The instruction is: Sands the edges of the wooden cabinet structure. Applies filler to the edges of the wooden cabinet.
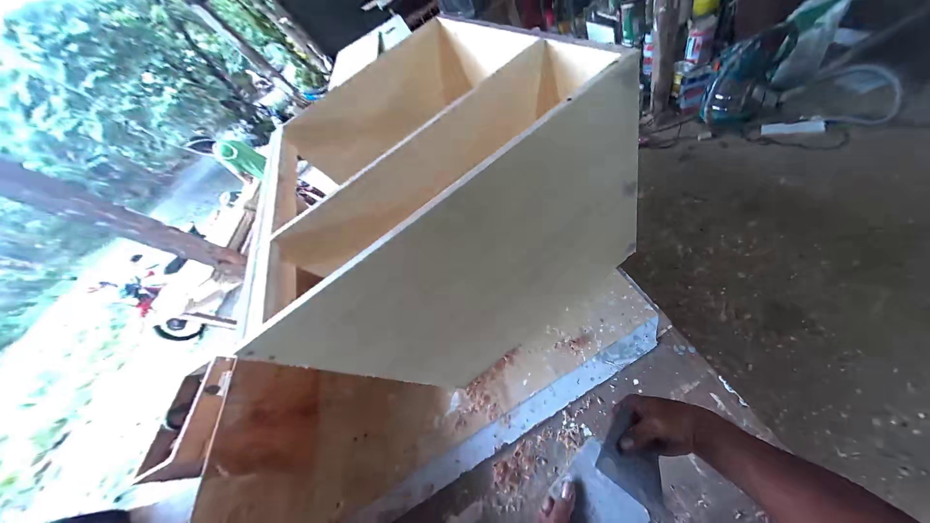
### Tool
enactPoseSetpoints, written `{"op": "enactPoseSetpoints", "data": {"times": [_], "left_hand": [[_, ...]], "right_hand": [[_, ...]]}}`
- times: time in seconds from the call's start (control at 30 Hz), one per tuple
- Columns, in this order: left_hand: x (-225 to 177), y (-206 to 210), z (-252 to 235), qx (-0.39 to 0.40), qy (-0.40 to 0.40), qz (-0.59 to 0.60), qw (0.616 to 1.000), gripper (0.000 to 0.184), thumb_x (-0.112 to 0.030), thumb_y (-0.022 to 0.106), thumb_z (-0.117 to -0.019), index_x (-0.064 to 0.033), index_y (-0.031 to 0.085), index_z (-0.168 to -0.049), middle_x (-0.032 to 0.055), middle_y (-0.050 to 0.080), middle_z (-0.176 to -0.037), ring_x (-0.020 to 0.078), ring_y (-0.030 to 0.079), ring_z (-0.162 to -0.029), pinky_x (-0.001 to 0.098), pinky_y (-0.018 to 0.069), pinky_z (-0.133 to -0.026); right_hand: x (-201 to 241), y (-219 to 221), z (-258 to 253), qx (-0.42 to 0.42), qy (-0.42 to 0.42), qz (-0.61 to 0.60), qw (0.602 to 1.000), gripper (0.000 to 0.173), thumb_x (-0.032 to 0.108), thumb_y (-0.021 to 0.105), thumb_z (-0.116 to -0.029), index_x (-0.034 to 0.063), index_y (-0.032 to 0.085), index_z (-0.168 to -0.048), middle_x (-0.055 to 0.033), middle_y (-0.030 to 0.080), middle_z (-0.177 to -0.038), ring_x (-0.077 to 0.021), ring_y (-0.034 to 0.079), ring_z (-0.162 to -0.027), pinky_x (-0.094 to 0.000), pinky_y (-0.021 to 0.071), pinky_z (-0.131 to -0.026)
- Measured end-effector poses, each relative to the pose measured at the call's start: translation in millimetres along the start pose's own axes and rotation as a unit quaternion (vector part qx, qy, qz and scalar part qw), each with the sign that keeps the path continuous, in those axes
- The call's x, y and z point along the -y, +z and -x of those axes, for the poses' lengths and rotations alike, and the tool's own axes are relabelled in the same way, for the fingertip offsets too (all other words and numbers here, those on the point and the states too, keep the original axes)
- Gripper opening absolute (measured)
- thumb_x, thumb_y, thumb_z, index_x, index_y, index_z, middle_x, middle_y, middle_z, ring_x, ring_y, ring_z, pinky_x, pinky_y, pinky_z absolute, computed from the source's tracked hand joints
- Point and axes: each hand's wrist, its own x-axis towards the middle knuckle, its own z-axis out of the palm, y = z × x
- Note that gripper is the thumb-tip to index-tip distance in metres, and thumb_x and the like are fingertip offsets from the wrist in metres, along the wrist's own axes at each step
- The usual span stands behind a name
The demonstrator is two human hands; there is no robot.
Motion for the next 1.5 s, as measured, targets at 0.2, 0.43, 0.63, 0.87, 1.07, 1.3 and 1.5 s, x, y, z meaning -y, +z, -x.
{"op": "enactPoseSetpoints", "data": {"times": [0.2, 0.43, 0.63, 0.87, 1.07, 1.3, 1.5], "left_hand": [[-29, -3, 43, -0.004, 0.055, 0.044, 0.997, 0.02, -0.011, 0.047, -0.1039, -0.0028, 0.062, -0.114, 0.0121, 0.075, -0.096, 0.0222, 0.075, -0.086, 0.043, 0.0634, -0.079], [-6, 21, 57, 0.022, 0.222, 0.066, 0.973, 0.023, -0.023, 0.056, -0.1047, -0.0056, 0.069, -0.114, 0.0126, 0.075, -0.106, 0.0226, 0.074, -0.096, 0.0443, 0.0612, -0.089], [57, 82, 74, 0.071, 0.34, -0.029, 0.937, 0.028, -0.03, 0.053, -0.107, -0.01, 0.071, -0.114, 0.0055, 0.075, -0.104, 0.016, 0.073, -0.095, 0.0395, 0.0605, -0.089], [93, 166, 95, 0.111, 0.321, -0.236, 0.91, 0.026, -0.017, 0.05, -0.1075, -0.0011, 0.071, -0.105, 0.0033, 0.073, -0.086, 0.0098, 0.07, -0.078, 0.0292, 0.0601, -0.075], [109, 244, 115, 0.029, 0.1, 0.074, 0.992, 0.025, -0.015, 0.044, -0.1085, 0.0021, 0.06, -0.117, 0.017, 0.073, -0.102, 0.0261, 0.073, -0.092, 0.0468, 0.0619, -0.084], [132, 314, 129, 0.048, 0.044, 0.189, 0.98, 0.019, -0.008, 0.051, -0.1055, 0.0051, 0.057, -0.118, 0.0206, 0.073, -0.101, 0.0281, 0.074, -0.09, 0.0454, 0.0621, -0.083], [129, 322, 132, 0.077, 0.103, 0.155, 0.98, 0.017, -0.005, 0.057, -0.1013, 0.0043, 0.061, -0.115, 0.0182, 0.073, -0.099, 0.0258, 0.074, -0.089, 0.0447, 0.0616, -0.085]], "right_hand": [[20, -2, 29, -0.306, 0.16, 0.428, 0.835, 0.04, 0.023, 0.075, -0.0918, -0.0008, 0.068, -0.123, -0.0197, 0.071, -0.111, -0.0304, 0.07, -0.102, -0.0552, 0.0533, -0.097], [17, 148, 96, -0.492, -0.123, -0.002, 0.862, 0.031, 0.01, 0.067, -0.0935, -0.0002, 0.061, -0.122, -0.0139, 0.073, -0.104, -0.0244, 0.074, -0.09, -0.0446, 0.0649, -0.078], [-8, 156, 125, -0.51, -0.164, -0.027, 0.844, 0.022, 0.003, 0.068, -0.0929, -0.0035, 0.065, -0.114, -0.0167, 0.074, -0.099, -0.0241, 0.074, -0.087, -0.0406, 0.0648, -0.079], [29, 87, 221, -0.482, -0.128, 0.06, 0.865, 0.032, 0.009, 0.072, -0.091, -0.0026, 0.064, -0.12, -0.0149, 0.074, -0.105, -0.023, 0.074, -0.095, -0.0399, 0.0637, -0.086], [93, 32, 336, -0.229, -0.396, 0.358, 0.814, 0.028, 0.03, 0.056, -0.105, 0.0173, 0.073, -0.123, -0.0032, 0.067, -0.129, -0.0186, 0.064, -0.117, -0.0374, 0.0564, -0.099], [89, 20, 354, -0.141, -0.38, 0.558, 0.724, 0.04, 0.019, 0.037, -0.1103, 0.0164, 0.053, -0.147, -0.0062, 0.053, -0.153, -0.0211, 0.055, -0.138, -0.0386, 0.0485, -0.114], [74, 22, 340, -0.196, -0.393, 0.548, 0.712, 0.046, 0.019, 0.041, -0.1092, 0.0124, 0.043, -0.155, -0.0007, 0.057, -0.149, -0.0049, 0.058, -0.13, -0.0254, 0.05, -0.11]]}}
